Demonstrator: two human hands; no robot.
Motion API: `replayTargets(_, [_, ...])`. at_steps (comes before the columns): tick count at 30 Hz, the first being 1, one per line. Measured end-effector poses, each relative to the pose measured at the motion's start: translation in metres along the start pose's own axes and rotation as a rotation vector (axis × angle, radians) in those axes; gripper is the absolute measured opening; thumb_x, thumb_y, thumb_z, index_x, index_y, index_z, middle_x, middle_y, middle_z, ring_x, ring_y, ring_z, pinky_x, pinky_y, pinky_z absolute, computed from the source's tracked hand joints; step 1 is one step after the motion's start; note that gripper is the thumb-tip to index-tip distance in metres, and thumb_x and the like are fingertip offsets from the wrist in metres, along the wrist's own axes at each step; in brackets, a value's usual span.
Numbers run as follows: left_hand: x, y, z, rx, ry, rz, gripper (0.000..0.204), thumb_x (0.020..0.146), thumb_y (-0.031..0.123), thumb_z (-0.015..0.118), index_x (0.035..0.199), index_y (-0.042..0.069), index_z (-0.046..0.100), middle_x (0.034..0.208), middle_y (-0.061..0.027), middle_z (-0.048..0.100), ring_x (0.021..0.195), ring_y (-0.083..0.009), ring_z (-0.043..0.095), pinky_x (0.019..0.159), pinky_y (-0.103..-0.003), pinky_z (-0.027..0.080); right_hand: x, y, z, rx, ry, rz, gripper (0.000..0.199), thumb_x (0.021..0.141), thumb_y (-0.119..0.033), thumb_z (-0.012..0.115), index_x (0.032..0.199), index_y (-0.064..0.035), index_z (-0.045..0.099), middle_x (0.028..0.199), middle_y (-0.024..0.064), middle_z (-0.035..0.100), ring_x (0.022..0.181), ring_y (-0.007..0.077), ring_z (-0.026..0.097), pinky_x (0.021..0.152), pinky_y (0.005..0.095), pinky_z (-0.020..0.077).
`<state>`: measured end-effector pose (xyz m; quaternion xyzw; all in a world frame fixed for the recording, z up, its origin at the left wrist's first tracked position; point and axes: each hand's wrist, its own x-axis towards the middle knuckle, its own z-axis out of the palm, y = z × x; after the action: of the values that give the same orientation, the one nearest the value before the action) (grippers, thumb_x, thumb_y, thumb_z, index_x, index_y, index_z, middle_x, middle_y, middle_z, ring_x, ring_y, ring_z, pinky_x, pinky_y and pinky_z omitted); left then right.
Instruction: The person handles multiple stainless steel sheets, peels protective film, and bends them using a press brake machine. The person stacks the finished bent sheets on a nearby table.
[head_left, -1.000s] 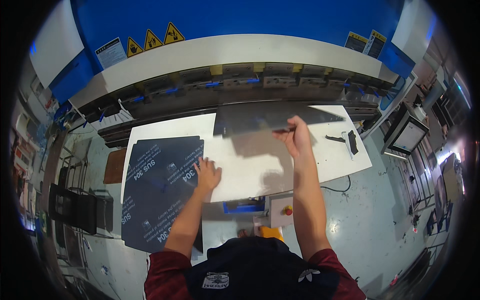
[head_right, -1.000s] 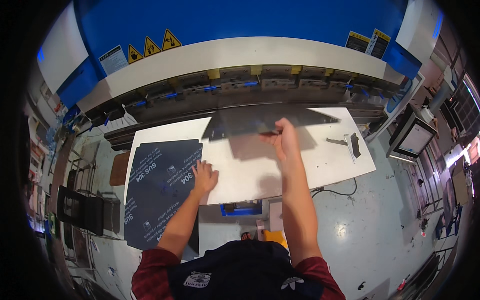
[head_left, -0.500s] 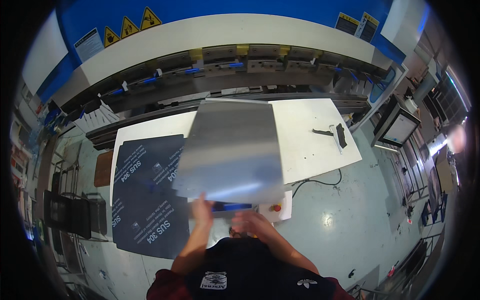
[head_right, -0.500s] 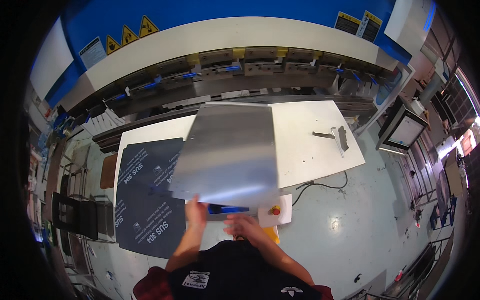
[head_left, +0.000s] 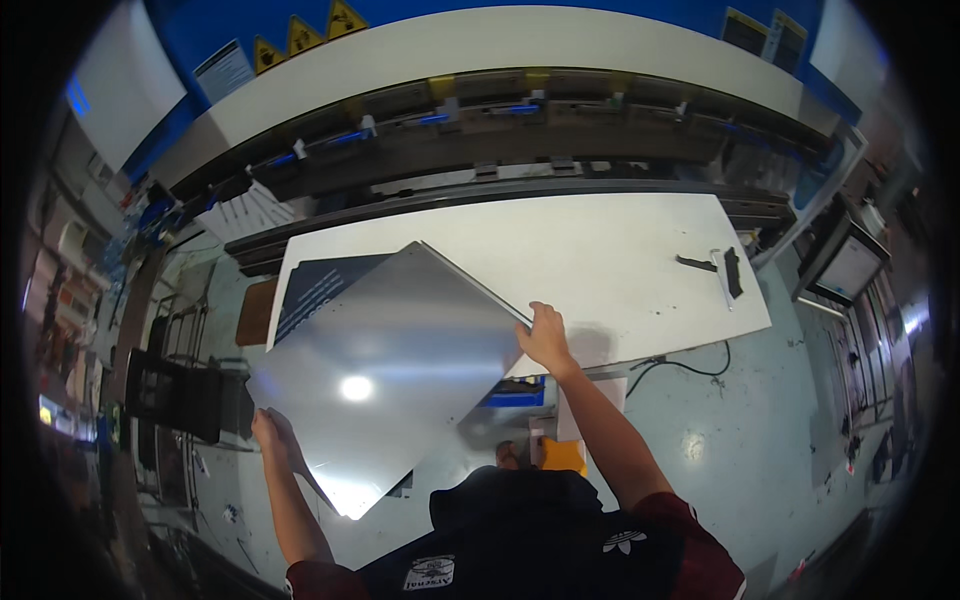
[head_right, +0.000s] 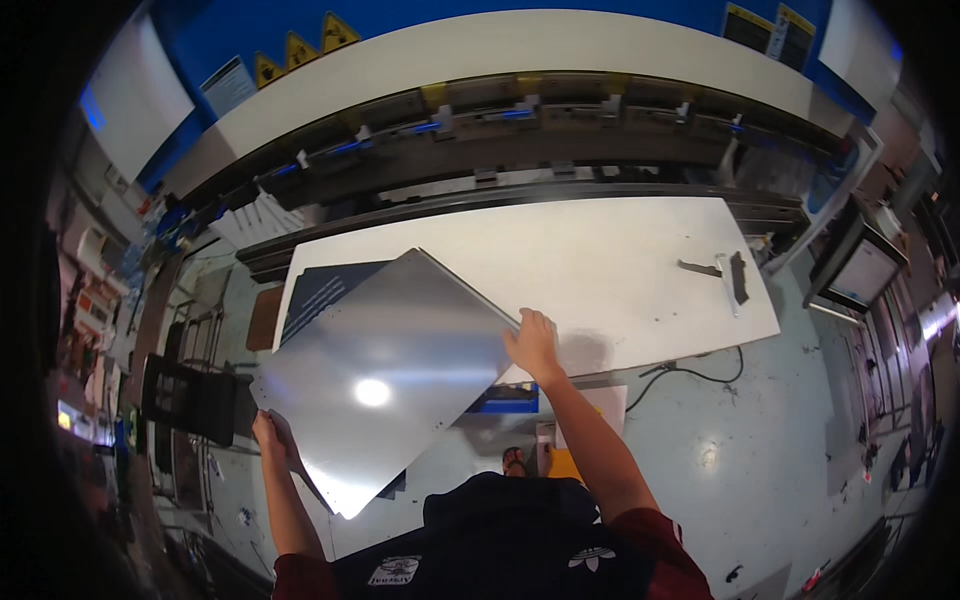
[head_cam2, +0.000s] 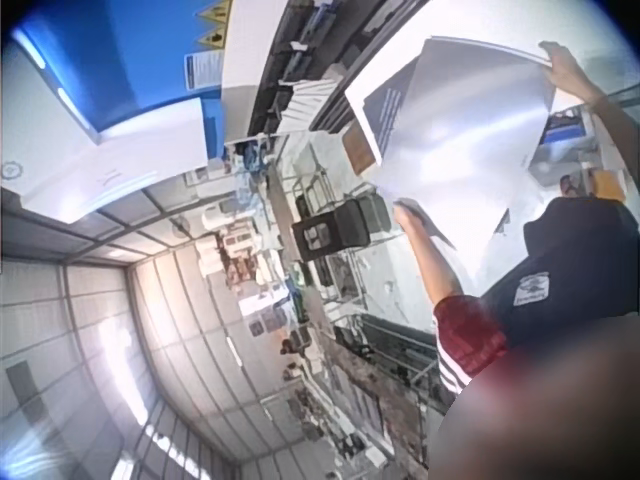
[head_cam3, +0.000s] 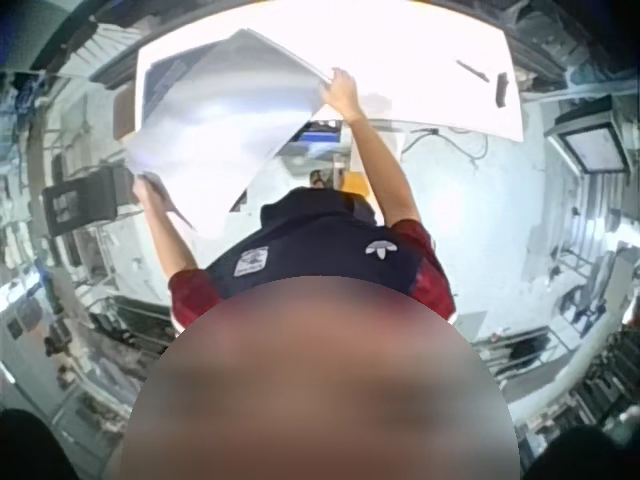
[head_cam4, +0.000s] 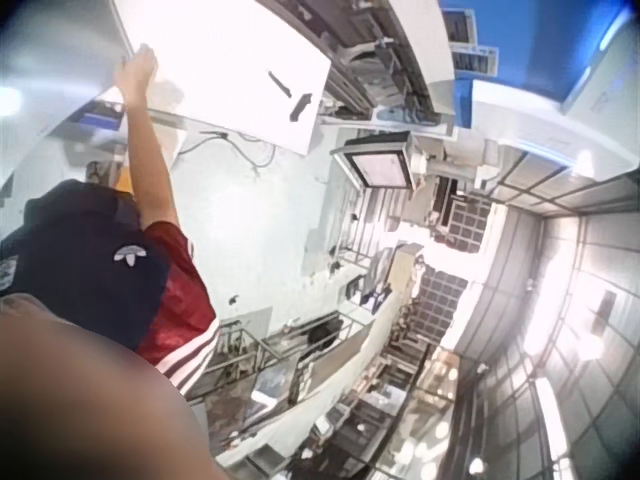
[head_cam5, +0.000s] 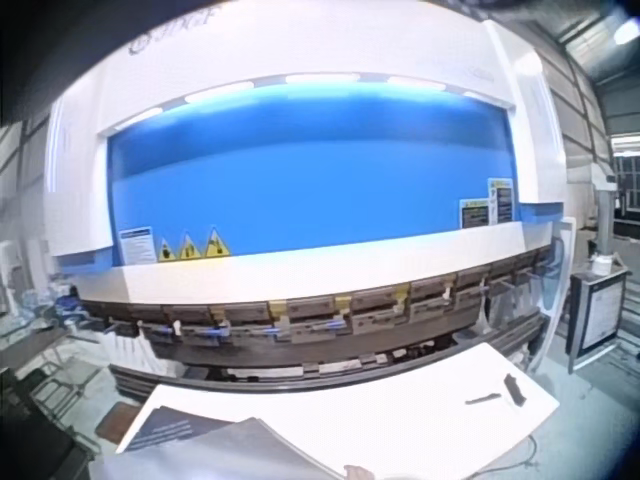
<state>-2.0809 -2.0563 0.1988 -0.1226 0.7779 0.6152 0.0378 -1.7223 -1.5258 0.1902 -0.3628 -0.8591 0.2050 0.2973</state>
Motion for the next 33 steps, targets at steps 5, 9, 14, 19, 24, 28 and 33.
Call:
replayTargets(5, [-0.001,-0.003,-0.05,0.141,0.044,0.039,0.02,0.088,0.022,0.049,0.073,0.01,0.056,0.075,0.0004,0.048,0.073,-0.013,0.046,0.067,-0.031,0.039,0.001,-0.006,0.049,-0.119,-0.414,-0.122,0.027,0.092,-0.021,0.061,0.109,-0.0006,0.058,0.106,0.0199,0.064,0.105,0.0379,0.061,0.092,0.0486,0.0491])
replayTargets(9, [0.0,0.011,-0.041,0.212,0.067,0.06,0.02,0.086,0.021,0.052,0.083,0.005,0.063,0.08,-0.0018,0.055,0.077,-0.014,0.05,0.069,-0.032,0.041,-0.035,0.012,0.024,-0.011,-0.449,-0.068,0.015,0.094,-0.013,0.053,0.102,-0.0003,0.056,0.103,0.0234,0.065,0.104,0.0405,0.063,0.09,0.0477,0.0506])
replayTargets(14, [-0.006,0.036,0.081,0.279,-0.084,0.16,0.029,0.091,0.022,0.053,0.095,-0.002,0.07,0.076,0.0,0.06,0.068,-0.0089,0.052,0.059,-0.027,0.038,-0.112,0.072,-0.07,0.311,-0.477,0.533,0.031,0.095,-0.025,0.06,0.103,0.005,0.058,0.091,0.0196,0.068,0.088,0.0351,0.066,0.078,0.0451,0.0507])
replayTargets(19, [-0.054,0.057,0.296,0.362,-0.65,0.412,0.03,0.09,0.02,0.055,0.102,-0.003,0.071,0.08,-0.0086,0.069,0.07,-0.0141,0.061,0.062,-0.031,0.046,-0.21,0.112,-0.143,0.807,-0.216,0.999,0.032,0.103,-0.028,0.056,0.104,0.0025,0.065,0.086,0.0019,0.064,0.078,0.0084,0.059,0.069,0.0241,0.0462])
replayTargets(24, [-0.14,0.099,0.498,0.608,-0.981,0.789,0.054,0.086,0.029,0.057,0.129,-0.004,0.061,0.122,-0.0311,0.065,0.118,-0.0429,0.062,0.102,-0.044,0.047,-0.292,0.12,-0.147,0.905,0.326,0.981,0.032,0.104,-0.03,0.056,0.093,-0.0017,0.063,0.078,-0.0023,0.058,0.07,0.0082,0.052,0.063,0.0269,0.0433])
replayTargets(28, [-0.19,0.151,0.595,0.759,-0.917,0.976,0.058,0.085,0.033,0.06,0.133,0.001,0.058,0.133,-0.0271,0.059,0.124,-0.041,0.057,0.106,-0.049,0.044,-0.29,0.105,-0.084,0.927,0.55,0.987,0.037,0.104,-0.034,0.055,0.075,-0.0124,0.051,0.064,-0.0074,0.042,0.057,0.0061,0.037,0.05,0.0254,0.0305])
replayTargets(33, [-0.229,0.184,0.617,0.225,-0.966,1.174,0.047,0.089,0.027,0.061,0.13,0.005,0.061,0.13,-0.0205,0.062,0.125,-0.0373,0.056,0.106,-0.047,0.043,-0.205,0.057,0.026,0.641,0.734,1.047,0.045,0.105,-0.036,0.047,0.111,0.0059,0.06,0.093,0.0135,0.062,0.089,0.0246,0.064,0.081,0.0375,0.0501])
